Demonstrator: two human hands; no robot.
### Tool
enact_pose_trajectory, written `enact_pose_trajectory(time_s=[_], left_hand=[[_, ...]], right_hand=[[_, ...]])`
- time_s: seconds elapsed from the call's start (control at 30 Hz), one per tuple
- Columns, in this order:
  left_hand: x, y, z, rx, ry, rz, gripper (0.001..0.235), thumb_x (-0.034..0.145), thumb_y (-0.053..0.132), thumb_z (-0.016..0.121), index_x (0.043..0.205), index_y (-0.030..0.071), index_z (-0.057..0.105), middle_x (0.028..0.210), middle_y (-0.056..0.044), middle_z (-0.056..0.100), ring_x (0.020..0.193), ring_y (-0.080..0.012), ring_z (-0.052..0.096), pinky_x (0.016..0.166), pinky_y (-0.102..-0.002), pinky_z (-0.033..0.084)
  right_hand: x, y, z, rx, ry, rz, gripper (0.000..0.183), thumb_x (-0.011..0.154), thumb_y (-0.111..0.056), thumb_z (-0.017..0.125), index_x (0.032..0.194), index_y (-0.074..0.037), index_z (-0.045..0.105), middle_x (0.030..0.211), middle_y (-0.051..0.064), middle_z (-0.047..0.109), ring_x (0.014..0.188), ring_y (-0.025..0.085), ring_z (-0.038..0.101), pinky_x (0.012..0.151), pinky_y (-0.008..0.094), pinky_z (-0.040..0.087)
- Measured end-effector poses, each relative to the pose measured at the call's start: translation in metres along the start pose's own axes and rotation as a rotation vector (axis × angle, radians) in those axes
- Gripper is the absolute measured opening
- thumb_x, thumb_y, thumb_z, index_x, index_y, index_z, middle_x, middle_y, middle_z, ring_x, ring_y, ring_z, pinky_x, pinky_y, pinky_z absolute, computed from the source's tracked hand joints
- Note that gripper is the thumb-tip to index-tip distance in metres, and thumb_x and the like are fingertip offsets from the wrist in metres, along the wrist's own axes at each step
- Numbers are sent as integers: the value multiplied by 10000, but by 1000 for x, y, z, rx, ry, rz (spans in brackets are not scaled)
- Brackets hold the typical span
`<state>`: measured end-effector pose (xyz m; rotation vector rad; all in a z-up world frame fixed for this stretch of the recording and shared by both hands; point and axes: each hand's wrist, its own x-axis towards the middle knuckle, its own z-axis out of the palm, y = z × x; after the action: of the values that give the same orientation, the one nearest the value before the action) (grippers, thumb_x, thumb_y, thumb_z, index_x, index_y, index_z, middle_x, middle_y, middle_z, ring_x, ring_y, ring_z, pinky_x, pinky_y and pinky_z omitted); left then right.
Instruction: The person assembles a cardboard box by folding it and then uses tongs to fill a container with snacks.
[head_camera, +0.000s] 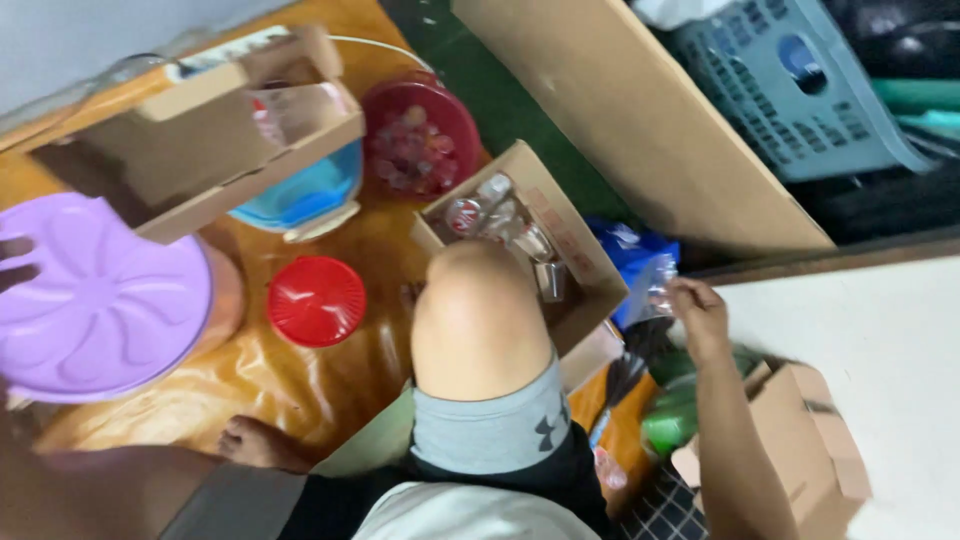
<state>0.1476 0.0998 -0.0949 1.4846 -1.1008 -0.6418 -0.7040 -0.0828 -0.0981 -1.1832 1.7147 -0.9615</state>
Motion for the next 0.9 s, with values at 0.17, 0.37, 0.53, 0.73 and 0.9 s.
enact_pose_trajectory(time_s=[0.17, 0.37, 0.53, 0.73, 0.9], left_hand=[[-12, 186, 48, -54, 276, -30, 148, 1310, 148, 447, 1314, 20, 520, 1252, -127, 647, 1110, -210, 723, 976, -276, 624], [-15, 227, 76, -61, 116, -59, 190, 1094, 164, 570, 1147, -7, 632, 1008, -98, 727, 898, -165, 727, 815, -252, 576], [-29, 227, 91, -332, -69, 92, 166, 1029, 78, 554, 914, 9, 653, 700, -120, 714, 672, -211, 728, 724, -359, 604], [-51, 184, 106, -389, 74, 95, 130, 985, 146, 690, 983, 28, 637, 736, -132, 730, 695, -206, 752, 681, -340, 619], [-54, 163, 92, -401, 44, -4, 189, 990, 143, 686, 1055, -7, 591, 803, -164, 721, 748, -225, 735, 734, -358, 627]], right_hand=[[-34, -188, 96, 35, -67, -278, 96, 1051, -57, 647, 1145, -51, 669, 955, -1, 663, 795, 27, 559, 720, 133, 464], [-131, -342, 249, 217, -523, -531, 126, 1038, 1, 605, 1157, 8, 562, 1038, 129, 660, 878, 205, 711, 788, 277, 621], [-191, -375, 360, 374, -844, -439, 158, 924, -60, 741, 1030, 12, 648, 886, 122, 726, 764, 186, 747, 627, 325, 668], [-213, -311, 442, 301, -855, -590, 136, 890, -15, 779, 980, -12, 678, 976, 126, 728, 793, 171, 747, 664, 292, 652], [-243, -299, 457, 207, -885, -645, 100, 886, 37, 736, 966, 3, 686, 1028, 153, 730, 855, 254, 775, 688, 339, 659]])
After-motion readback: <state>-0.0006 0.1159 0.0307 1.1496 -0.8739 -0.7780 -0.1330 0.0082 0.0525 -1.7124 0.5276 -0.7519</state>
